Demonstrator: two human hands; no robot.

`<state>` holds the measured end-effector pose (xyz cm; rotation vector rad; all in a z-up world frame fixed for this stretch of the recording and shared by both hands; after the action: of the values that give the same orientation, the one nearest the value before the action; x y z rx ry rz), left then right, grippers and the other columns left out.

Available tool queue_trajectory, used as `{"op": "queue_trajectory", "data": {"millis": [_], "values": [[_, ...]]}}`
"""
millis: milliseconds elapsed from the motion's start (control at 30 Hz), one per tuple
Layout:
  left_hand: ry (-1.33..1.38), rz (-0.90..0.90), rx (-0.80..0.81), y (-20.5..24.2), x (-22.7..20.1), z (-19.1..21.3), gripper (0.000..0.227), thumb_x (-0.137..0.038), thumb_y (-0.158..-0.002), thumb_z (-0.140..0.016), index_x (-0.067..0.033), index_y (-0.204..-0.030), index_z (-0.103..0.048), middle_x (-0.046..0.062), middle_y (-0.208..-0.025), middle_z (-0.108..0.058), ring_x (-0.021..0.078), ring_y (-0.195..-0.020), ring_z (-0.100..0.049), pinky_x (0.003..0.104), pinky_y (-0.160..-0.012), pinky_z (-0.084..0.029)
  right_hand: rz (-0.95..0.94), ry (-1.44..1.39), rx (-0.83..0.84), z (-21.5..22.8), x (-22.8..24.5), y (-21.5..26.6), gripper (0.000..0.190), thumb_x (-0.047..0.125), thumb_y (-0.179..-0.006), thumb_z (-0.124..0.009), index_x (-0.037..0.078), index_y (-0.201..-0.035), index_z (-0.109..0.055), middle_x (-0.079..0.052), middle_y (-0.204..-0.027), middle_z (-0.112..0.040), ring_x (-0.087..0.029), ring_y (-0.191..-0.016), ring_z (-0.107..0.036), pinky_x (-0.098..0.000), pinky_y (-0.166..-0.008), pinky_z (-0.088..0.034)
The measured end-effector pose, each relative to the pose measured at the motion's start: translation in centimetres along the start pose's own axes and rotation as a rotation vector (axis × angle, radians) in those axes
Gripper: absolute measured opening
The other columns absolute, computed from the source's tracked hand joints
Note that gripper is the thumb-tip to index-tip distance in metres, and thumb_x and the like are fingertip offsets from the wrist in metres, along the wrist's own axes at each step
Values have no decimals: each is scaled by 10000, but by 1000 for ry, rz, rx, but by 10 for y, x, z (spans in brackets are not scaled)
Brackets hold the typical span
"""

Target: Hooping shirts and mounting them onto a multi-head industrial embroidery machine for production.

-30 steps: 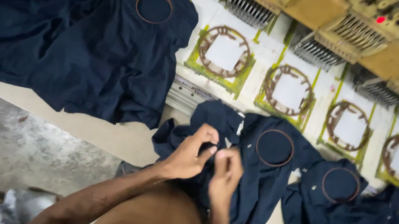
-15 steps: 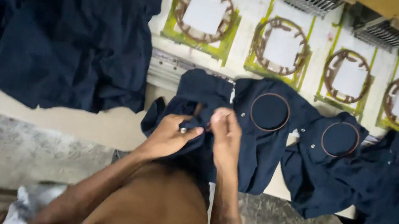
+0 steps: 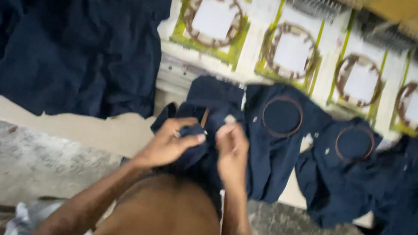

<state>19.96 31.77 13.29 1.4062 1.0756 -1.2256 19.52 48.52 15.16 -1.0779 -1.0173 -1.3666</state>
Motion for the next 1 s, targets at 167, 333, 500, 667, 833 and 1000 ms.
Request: {"op": "queue_trajectory", "data": {"millis": [167,333,500,667,833,1000], "values": [[-556,56,280,27,-22,26,563,-195,-894,-675,54,-1378,-533,349,-1230,-648,508,-1155,-626,574,-977,-504,54,-74,-64,-1,-2,-9,164,46,-973,-641,85,-815,-661,-38,-631,-597,-123,-638,-536,-275,-681,-484],[-584,100,34,25,-29,-3,707,-238,-845,-663,85,-1403,-374,345,-1228,-564,540,-1119,-571,622,-939,-462,276,158,22,-45,69,11,69,105,-931,-732,87,-867,-715,-76,-729,-672,-230,-683,-653,-337,-672,-525],[-743,194,-206,32,-1,25,460,-18,-767,-559,39,-1221,-508,298,-808,-693,537,-783,-702,605,-706,-544,335,135,100,-42,69,21,49,66,-909,-738,81,-956,-735,-117,-866,-727,-344,-840,-719,-428,-781,-561],[-300,-30,-253,31,-52,59,277,-107,-1011,-557,20,-1249,-618,231,-909,-731,358,-792,-750,447,-679,-612,-264,8,152,-29,21,7,583,283,-992,-658,-169,-1336,-525,-413,-1320,-557,-518,-1264,-542,-540,-1028,-495],[-304,-84,-277,21,-55,55,287,-150,-1003,-611,12,-1238,-634,247,-1058,-741,350,-1024,-717,451,-782,-585,-19,-80,76,-10,-23,10,98,88,-967,-694,0,-953,-735,-92,-790,-705,-126,-775,-604,-321,-665,-557],[-298,-145,-241,22,-95,41,317,-145,-1028,-562,113,-1209,-597,290,-990,-735,400,-909,-726,428,-703,-579,19,-37,-10,-11,55,9,157,87,-989,-660,6,-869,-722,-65,-648,-627,-112,-628,-487,-282,-561,-481]]}}
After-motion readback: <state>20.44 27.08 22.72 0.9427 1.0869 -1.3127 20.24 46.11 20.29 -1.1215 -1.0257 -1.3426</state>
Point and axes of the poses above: each hand's wrist, its own y-axis away from the middle knuckle, its own z-axis out of the back of the hand, x = y × z, the point moved 7 cm from there along -y, towards the middle knuckle
